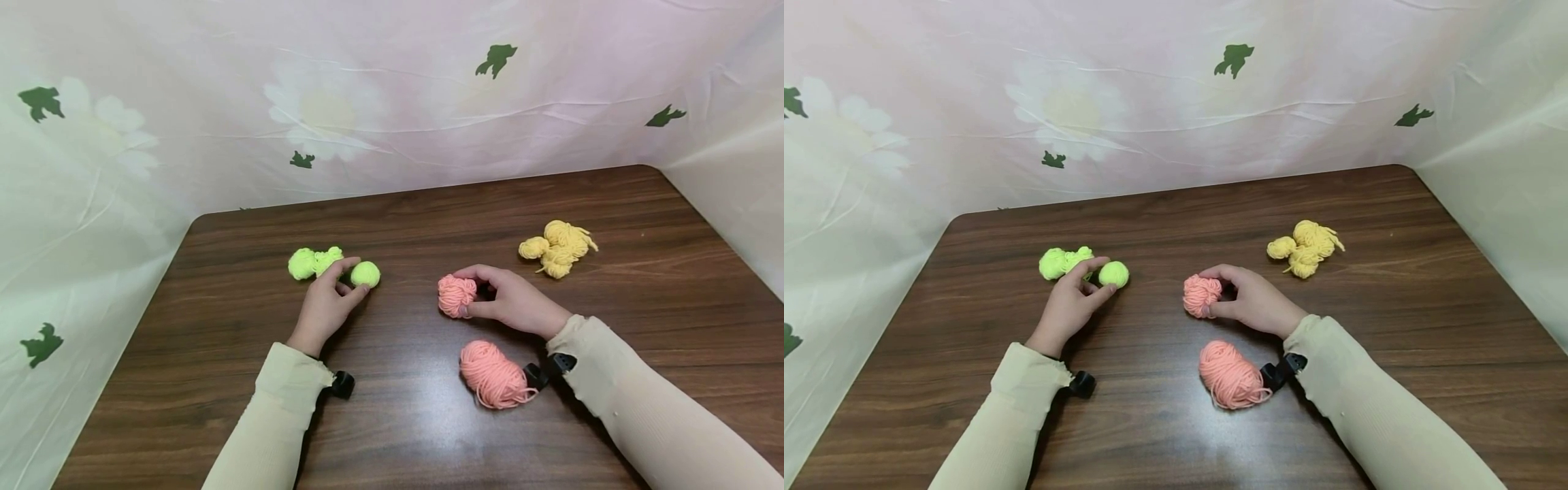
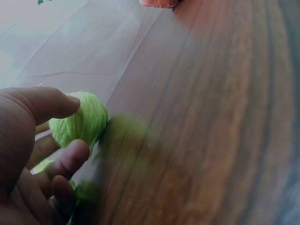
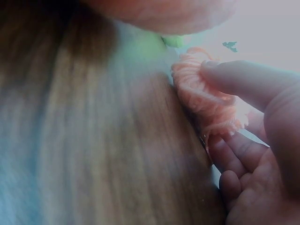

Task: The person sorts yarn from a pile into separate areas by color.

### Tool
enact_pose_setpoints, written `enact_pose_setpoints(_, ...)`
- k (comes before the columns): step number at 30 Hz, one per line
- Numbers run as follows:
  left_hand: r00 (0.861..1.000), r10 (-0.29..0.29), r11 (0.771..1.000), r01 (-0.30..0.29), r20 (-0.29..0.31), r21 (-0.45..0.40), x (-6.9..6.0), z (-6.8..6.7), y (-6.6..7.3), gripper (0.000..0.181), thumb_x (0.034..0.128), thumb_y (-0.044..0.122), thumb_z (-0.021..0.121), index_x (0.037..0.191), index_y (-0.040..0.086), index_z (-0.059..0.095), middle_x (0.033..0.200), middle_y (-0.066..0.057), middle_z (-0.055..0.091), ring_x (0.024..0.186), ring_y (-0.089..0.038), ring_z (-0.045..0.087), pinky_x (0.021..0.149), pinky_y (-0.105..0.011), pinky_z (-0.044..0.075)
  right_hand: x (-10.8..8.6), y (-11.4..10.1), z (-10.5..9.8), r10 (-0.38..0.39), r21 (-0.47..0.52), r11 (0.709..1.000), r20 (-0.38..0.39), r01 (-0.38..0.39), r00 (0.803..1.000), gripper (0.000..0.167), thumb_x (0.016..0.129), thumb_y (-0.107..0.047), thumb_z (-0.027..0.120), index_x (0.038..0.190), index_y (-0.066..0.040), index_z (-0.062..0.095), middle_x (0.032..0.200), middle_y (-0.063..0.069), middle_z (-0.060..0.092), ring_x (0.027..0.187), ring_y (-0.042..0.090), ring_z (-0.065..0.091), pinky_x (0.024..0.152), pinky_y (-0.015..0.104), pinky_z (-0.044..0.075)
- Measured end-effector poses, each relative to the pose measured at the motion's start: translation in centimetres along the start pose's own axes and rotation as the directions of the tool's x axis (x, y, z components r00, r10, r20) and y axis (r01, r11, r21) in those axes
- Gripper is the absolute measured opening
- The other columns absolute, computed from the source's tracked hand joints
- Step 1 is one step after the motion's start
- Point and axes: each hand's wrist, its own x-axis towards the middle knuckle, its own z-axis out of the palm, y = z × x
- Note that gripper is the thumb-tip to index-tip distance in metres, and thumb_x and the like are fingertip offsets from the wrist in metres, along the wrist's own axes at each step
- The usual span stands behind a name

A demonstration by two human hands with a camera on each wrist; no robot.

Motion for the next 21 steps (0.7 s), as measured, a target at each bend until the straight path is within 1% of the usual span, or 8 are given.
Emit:
enact_pose_setpoints(3,0.999,0.036,0.999,-0.037,-0.014,-0.028,0.01,0.12,-0.03,0.045,0.0927,0.017,0.074,0.136,0.019,0.062,0.101,-0.005,0.066,0.078,-0.018,0.058,0.065,-0.032,0.049,0.00,-0.01,0.00,-0.002,0.001,1.000,-0.001,0.002,1.000,0.053,0.085,-0.027,0.083,0.133,-0.019,0.062,0.118,-0.001,0.067,0.106,0.017,0.060,0.092,0.041,0.047)
enact_pose_setpoints(6,0.997,0.073,0.996,-0.074,-0.022,-0.043,-0.01,0.22,-0.01,0.043,0.0926,0.015,0.074,0.135,0.018,0.064,0.111,-0.003,0.067,0.079,-0.018,0.058,0.065,-0.031,0.049,0.00,0.01,0.01,-0.004,0.000,1.000,-0.002,0.004,1.000,0.053,0.084,-0.027,0.083,0.133,-0.019,0.062,0.118,-0.002,0.067,0.105,0.017,0.060,0.092,0.041,0.047)
enact_pose_setpoints(9,0.995,0.094,0.994,-0.095,-0.024,-0.049,-0.02,0.31,-0.05,0.043,0.0923,0.013,0.074,0.134,0.016,0.064,0.119,-0.001,0.066,0.079,-0.017,0.058,0.066,-0.030,0.049,0.00,0.07,0.01,-0.004,-0.001,1.000,-0.003,0.004,1.000,0.054,0.084,-0.027,0.083,0.133,-0.019,0.062,0.117,-0.002,0.067,0.105,0.017,0.060,0.091,0.041,0.047)
enact_pose_setpoints(16,0.989,0.142,0.989,-0.143,-0.036,-0.025,0.10,0.40,-0.18,0.036,0.0905,0.007,0.075,0.126,0.013,0.067,0.121,-0.003,0.063,0.077,-0.017,0.057,0.068,-0.027,0.048,-0.01,0.16,0.05,-0.003,-0.001,1.000,-0.004,0.003,1.000,0.054,0.084,-0.028,0.083,0.133,-0.019,0.062,0.118,-0.002,0.068,0.106,0.017,0.060,0.093,0.041,0.047)
enact_pose_setpoints(21,0.986,0.157,0.987,-0.159,-0.057,-0.020,0.17,0.38,-0.27,0.033,0.0909,0.004,0.074,0.123,0.010,0.068,0.125,-0.004,0.062,0.077,-0.016,0.057,0.067,-0.026,0.048,0.01,0.19,0.08,-0.003,0.005,1.000,-0.002,0.003,1.000,0.054,0.085,-0.028,0.083,0.133,-0.019,0.062,0.120,-0.001,0.067,0.109,0.018,0.059,0.095,0.042,0.046)
